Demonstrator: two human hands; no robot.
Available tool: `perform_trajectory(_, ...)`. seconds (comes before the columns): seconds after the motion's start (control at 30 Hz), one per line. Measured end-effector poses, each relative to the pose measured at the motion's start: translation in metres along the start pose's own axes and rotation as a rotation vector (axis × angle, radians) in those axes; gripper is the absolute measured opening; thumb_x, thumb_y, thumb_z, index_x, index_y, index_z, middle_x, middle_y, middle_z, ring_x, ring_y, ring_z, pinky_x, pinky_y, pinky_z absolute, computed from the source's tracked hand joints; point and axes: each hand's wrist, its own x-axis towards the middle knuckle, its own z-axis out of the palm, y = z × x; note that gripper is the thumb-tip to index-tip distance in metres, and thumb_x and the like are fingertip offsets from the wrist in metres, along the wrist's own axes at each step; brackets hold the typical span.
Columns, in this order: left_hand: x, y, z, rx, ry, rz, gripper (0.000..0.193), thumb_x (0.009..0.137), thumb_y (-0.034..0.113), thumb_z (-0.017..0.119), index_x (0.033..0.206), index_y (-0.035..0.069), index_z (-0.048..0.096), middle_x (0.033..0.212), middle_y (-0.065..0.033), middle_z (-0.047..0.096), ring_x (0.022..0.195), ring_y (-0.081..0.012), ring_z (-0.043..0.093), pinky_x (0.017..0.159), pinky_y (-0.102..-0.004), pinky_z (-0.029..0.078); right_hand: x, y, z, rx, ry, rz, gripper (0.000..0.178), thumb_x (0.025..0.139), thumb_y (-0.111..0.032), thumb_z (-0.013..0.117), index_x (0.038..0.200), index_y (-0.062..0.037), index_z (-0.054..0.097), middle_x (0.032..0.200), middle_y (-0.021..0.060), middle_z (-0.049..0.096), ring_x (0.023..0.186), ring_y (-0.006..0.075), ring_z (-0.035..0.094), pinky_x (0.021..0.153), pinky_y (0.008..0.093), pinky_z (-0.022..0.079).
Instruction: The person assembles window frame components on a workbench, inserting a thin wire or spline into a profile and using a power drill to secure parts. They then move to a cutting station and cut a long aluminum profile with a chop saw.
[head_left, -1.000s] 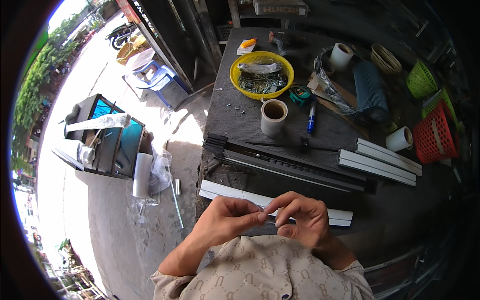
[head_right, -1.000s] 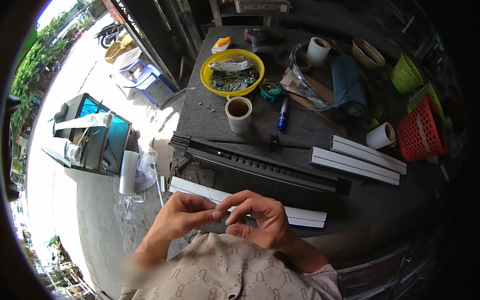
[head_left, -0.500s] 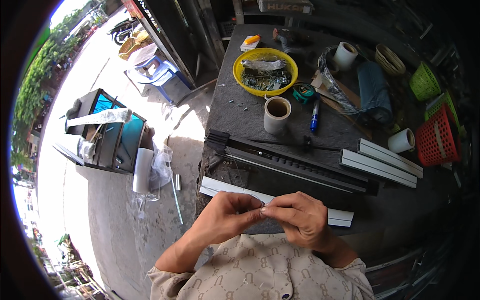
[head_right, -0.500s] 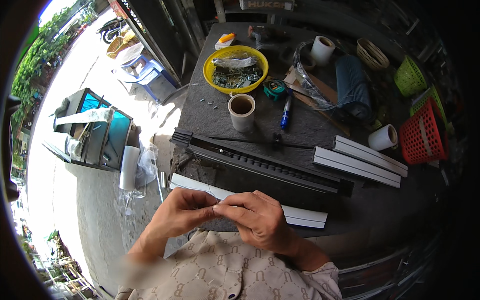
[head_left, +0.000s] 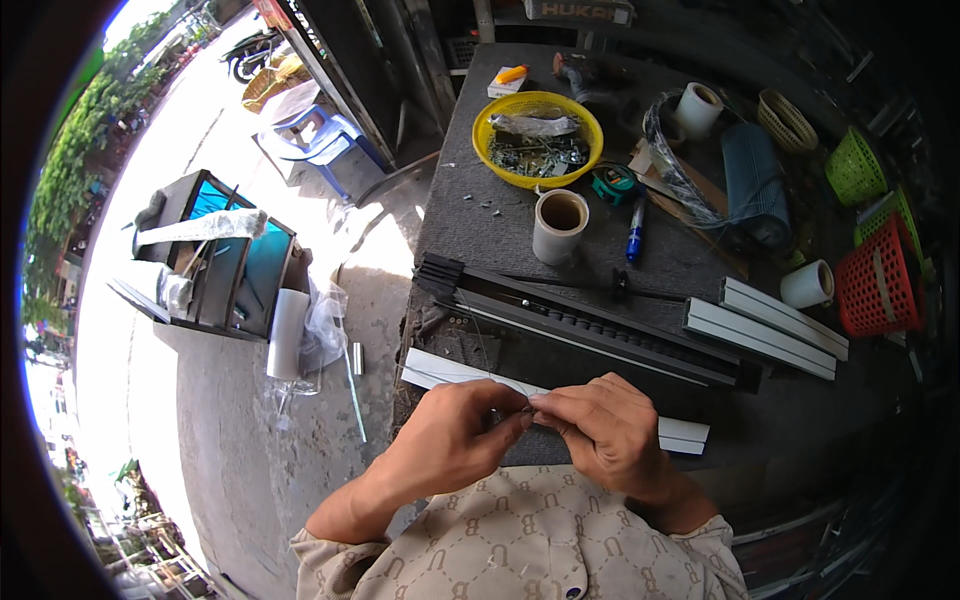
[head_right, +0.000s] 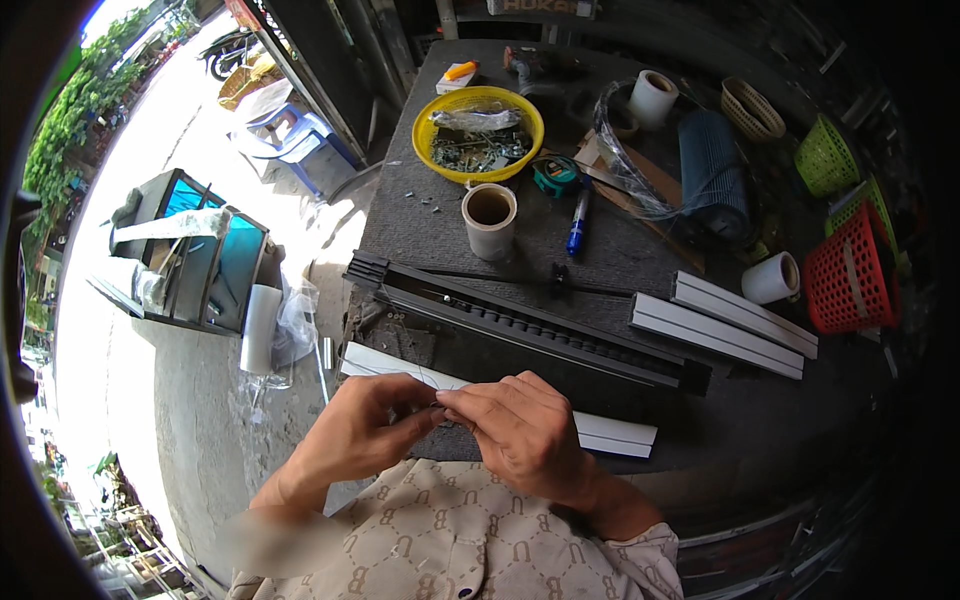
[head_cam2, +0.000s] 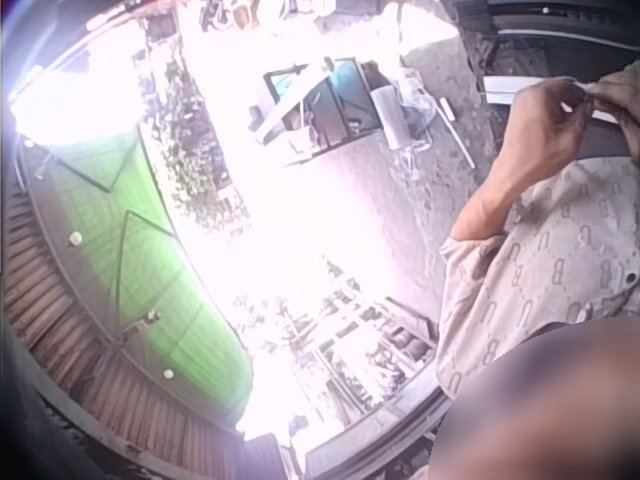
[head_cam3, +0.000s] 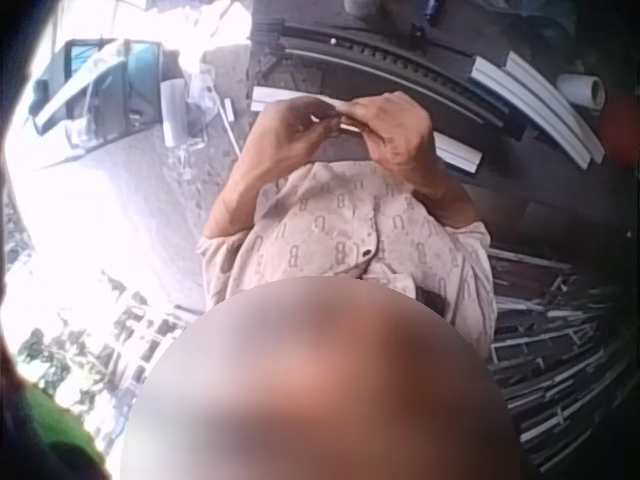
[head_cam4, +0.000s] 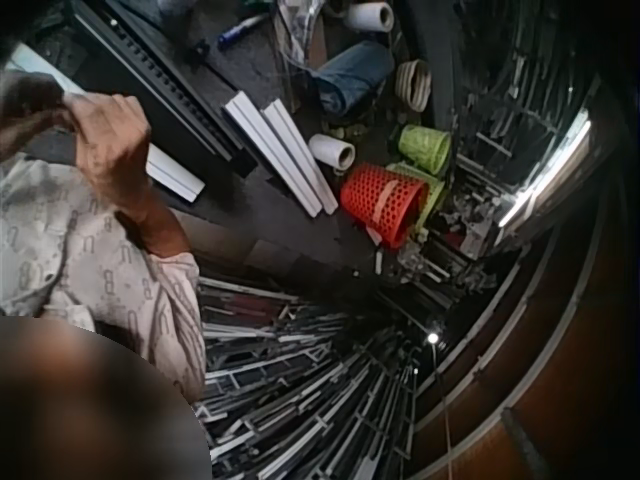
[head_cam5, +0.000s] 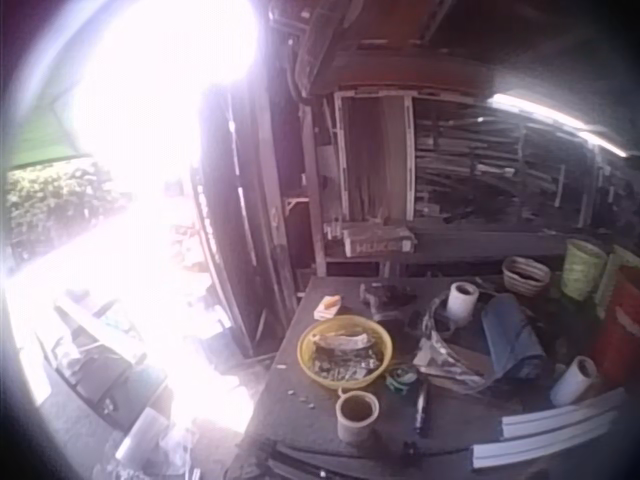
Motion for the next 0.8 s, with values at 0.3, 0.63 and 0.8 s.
perform_trajectory(0.3, 0.003, 0.003, -0.002, 0.289, -0.032, 0.077, 0.019, 0.095, 0.012, 0.08, 0.106, -0.004, 0.078, 0.089, -0.0186, 0.078, 0.075, -0.0297, 0.077, 0.068, -0.0369, 0.059, -0.001, 0.01, -0.004, 0.042, -0.109, -0.028, 0.033, 0.079, 0.003, 0.085, 0.111, -0.0038, 0.081, 0.097, 0.0082, 0.078, 0.079, 0.0238, 0.074, 0.068, 0.0359, 0.054)
perform_trajectory(0.63, 0.0, 0.013, -0.004, 0.229, 0.003, 0.12, 0.017, 0.095, 0.012, 0.08, 0.105, -0.001, 0.08, 0.086, -0.0124, 0.077, 0.07, -0.0203, 0.073, 0.063, -0.0332, 0.055, 0.005, 0.01, -0.011, 0.228, -0.199, 0.19, 0.017, 0.086, -0.001, 0.084, 0.1, -0.0018, 0.073, 0.092, 0.0113, 0.074, 0.077, 0.0277, 0.074, 0.068, 0.0375, 0.058)
perform_trajectory(0.8, -0.003, 0.014, 0.004, 0.065, 0.062, 0.019, 0.015, 0.095, 0.012, 0.078, 0.103, -0.002, 0.077, 0.086, -0.0086, 0.077, 0.07, -0.0128, 0.07, 0.062, -0.0297, 0.054, 0.004, 0.004, -0.009, 0.293, -0.169, 0.289, 0.012, 0.091, 0.0, 0.078, 0.099, 0.0013, 0.069, 0.09, 0.0119, 0.071, 0.073, 0.0212, 0.072, 0.063, 0.0343, 0.056)
